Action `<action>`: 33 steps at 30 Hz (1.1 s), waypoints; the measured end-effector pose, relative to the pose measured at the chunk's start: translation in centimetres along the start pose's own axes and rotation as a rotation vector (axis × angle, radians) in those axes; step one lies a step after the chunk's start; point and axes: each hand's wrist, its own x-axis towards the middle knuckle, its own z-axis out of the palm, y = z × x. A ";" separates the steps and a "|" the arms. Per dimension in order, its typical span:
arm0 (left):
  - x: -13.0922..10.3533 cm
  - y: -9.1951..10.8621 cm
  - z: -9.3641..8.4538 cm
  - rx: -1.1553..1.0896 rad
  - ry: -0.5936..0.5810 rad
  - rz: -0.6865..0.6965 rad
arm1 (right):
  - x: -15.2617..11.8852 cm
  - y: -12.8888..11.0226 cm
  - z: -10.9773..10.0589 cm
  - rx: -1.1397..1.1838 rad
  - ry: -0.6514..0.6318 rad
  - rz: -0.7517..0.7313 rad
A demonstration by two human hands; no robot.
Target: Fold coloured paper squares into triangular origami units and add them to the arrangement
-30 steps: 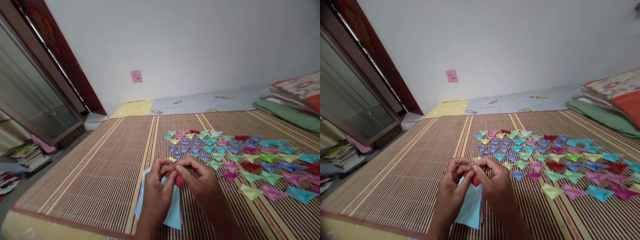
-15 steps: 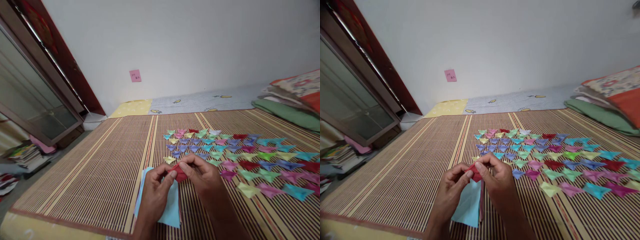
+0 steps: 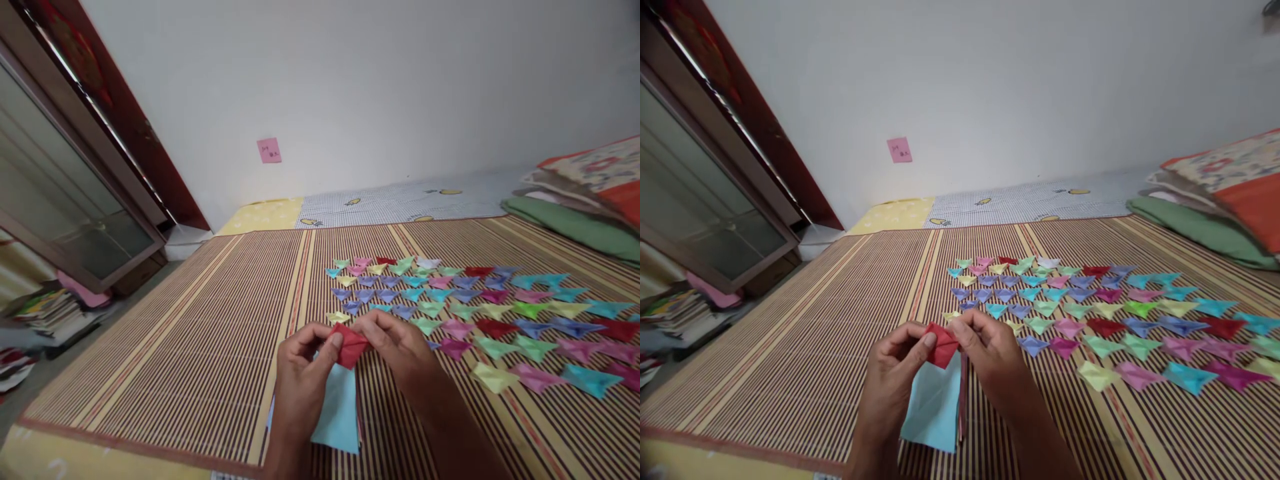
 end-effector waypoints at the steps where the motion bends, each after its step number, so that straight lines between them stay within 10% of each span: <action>1: 0.0 0.0 0.0 -0.010 0.018 -0.005 | 0.0 0.0 -0.1 -0.022 -0.013 0.010; 19: 0.2 -0.6 -0.2 -0.215 0.009 -0.085 | -0.5 -0.1 0.8 -0.192 0.066 -0.062; 33: 0.2 0.6 0.4 0.066 -0.141 -0.066 | -0.4 0.2 1.1 -0.071 0.098 -0.051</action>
